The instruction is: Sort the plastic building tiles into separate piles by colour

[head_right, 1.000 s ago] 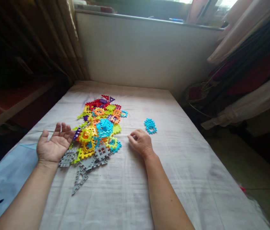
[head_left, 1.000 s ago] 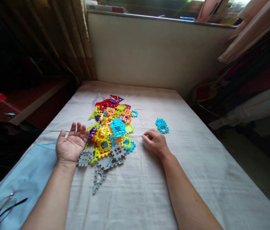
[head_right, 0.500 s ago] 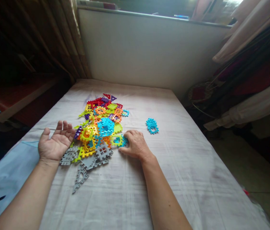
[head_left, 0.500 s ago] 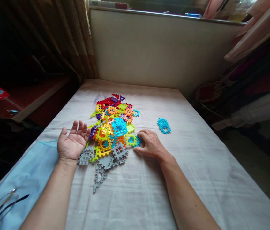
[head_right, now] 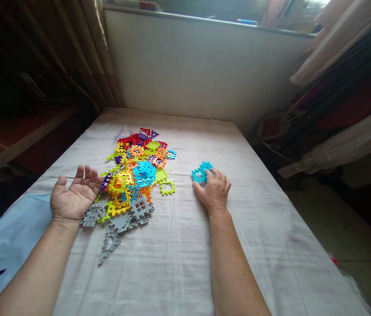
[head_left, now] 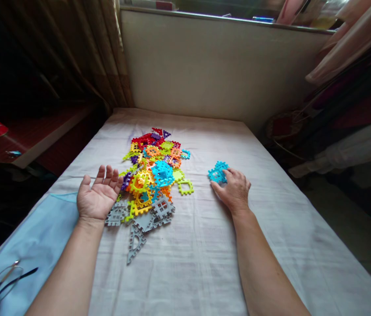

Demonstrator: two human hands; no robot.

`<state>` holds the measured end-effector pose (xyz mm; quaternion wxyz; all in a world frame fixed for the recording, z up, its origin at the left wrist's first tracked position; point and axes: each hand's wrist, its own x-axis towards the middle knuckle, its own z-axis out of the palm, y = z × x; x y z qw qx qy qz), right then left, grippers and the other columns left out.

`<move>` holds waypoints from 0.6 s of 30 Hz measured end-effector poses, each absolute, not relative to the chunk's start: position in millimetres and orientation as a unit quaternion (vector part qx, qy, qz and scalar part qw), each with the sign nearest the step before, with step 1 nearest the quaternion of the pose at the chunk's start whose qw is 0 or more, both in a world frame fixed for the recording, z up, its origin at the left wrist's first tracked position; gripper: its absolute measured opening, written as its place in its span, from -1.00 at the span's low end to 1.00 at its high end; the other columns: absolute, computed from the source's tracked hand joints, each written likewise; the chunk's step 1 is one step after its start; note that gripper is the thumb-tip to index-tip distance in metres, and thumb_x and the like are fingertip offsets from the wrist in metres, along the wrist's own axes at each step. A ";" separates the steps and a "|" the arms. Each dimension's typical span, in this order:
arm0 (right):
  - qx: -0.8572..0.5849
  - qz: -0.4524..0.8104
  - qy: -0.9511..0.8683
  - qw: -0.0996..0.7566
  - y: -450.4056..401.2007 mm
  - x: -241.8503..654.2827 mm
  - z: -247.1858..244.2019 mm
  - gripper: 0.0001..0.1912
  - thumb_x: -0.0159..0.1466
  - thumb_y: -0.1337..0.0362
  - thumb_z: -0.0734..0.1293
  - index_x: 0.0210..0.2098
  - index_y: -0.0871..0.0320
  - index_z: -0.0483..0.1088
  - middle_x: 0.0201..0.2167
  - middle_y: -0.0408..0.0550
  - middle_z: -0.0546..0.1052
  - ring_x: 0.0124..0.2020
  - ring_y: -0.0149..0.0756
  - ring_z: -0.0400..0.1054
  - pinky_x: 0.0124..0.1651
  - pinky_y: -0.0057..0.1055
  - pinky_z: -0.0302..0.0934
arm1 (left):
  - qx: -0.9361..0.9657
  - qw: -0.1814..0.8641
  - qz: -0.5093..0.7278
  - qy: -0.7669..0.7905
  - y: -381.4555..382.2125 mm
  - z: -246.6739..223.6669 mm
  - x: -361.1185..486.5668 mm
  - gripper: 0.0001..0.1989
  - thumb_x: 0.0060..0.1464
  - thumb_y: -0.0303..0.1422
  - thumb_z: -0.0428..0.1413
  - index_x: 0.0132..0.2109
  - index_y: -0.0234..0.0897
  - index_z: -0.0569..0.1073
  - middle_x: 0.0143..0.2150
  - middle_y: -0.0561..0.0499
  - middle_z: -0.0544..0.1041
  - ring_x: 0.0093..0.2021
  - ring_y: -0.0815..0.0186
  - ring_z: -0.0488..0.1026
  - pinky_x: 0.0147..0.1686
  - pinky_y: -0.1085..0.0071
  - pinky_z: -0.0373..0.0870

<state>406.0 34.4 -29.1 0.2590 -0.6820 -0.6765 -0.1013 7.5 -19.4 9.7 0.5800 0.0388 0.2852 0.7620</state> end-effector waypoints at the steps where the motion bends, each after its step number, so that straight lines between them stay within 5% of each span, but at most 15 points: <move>1: -0.689 -0.102 -0.670 0.256 34.4 406.3 -30.7 -0.52 0.15 0.03 0.34 -0.01 0.16 0.45 0.08 0.20 0.47 0.10 0.09 0.26 0.11 -0.01 0.09 | 0.038 0.582 0.761 0.284 -19.5 10.0 7.8 -0.60 0.26 -0.09 -0.10 -0.01 -0.25 0.46 -0.15 -0.08 0.65 -0.13 0.17 0.61 -0.19 0.17 0.59; 12: -0.510 -0.029 -0.770 0.382 19.9 338.8 -11.3 -0.60 0.29 0.18 0.27 0.10 0.11 0.42 0.08 0.11 0.51 0.10 -0.07 0.34 0.19 -0.12 0.15 | 0.036 0.588 0.758 0.280 -20.1 8.8 6.6 -0.63 0.25 -0.11 -0.05 -0.01 -0.23 0.47 -0.14 -0.08 0.64 -0.11 0.17 0.60 -0.12 0.17 0.56; 18: -0.442 0.032 -0.827 0.345 -3.4 295.2 -11.6 -0.45 0.33 0.23 0.22 0.30 0.07 0.25 0.27 0.05 0.38 0.30 -0.08 0.18 0.29 -0.10 0.10 | 0.041 0.594 0.755 0.275 -19.6 5.5 4.4 -0.63 0.24 -0.09 -0.03 0.00 -0.21 0.47 -0.12 -0.07 0.64 -0.08 0.17 0.59 -0.11 0.17 0.56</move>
